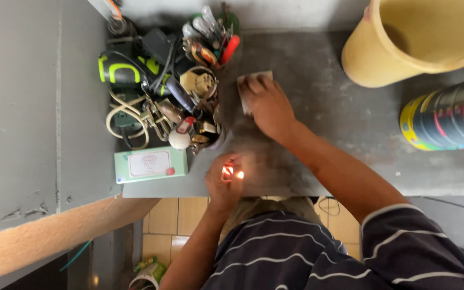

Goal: The recorder is using a piece of sandpaper to smooth or clean a metal or painted surface on a workbench.

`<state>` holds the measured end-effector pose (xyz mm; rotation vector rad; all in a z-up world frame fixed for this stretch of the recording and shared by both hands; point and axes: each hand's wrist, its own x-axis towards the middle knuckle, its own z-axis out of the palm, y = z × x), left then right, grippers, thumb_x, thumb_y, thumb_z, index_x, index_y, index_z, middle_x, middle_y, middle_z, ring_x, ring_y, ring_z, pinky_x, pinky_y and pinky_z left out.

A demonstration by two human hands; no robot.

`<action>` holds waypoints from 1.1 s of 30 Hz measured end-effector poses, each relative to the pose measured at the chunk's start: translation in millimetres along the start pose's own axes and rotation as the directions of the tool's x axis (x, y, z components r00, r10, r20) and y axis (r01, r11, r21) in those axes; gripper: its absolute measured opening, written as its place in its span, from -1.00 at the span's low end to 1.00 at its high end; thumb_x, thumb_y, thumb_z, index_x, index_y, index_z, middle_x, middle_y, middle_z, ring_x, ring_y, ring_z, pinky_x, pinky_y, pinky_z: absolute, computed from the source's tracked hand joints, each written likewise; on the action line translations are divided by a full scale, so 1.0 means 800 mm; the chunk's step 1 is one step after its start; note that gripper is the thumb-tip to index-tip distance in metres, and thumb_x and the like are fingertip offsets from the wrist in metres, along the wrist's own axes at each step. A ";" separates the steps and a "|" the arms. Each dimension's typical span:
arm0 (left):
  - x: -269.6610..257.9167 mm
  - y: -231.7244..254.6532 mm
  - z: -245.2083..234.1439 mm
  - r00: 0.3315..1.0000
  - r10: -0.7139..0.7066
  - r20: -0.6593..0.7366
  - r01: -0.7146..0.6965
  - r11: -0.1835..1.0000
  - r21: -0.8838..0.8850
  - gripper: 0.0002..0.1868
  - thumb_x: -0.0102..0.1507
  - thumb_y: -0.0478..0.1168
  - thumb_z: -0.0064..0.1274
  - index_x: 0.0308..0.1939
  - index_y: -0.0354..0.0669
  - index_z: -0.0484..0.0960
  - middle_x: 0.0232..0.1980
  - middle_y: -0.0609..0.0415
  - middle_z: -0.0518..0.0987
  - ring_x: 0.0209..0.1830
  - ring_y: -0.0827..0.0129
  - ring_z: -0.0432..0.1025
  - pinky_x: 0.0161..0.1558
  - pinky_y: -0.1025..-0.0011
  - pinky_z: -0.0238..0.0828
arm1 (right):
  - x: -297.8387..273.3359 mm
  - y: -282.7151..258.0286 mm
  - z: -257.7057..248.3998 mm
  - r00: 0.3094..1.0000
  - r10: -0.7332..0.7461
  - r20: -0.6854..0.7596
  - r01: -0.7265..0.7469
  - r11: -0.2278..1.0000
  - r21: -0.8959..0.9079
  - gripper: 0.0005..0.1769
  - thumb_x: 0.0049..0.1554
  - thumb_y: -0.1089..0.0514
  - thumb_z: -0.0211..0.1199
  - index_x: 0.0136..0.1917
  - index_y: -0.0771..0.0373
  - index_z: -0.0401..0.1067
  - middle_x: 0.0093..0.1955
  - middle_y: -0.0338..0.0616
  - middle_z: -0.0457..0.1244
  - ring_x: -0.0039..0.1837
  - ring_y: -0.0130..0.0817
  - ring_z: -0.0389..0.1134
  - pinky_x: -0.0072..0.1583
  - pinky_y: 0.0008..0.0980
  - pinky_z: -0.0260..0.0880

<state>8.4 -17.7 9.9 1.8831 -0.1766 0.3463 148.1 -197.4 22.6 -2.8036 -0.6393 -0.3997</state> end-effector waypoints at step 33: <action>-0.008 -0.004 -0.006 0.985 -0.173 -0.012 0.166 0.962 -0.215 -0.80 0.44 -0.29 -0.15 -0.04 -0.27 0.60 -0.27 0.08 0.60 -0.31 0.51 0.35 -0.25 0.53 0.25 | -0.411 0.058 -0.154 0.744 0.662 -0.094 -0.665 0.720 -0.197 -0.18 0.02 0.47 0.21 0.57 0.29 0.32 0.51 0.04 0.23 0.56 -0.06 0.19 0.56 -0.10 0.14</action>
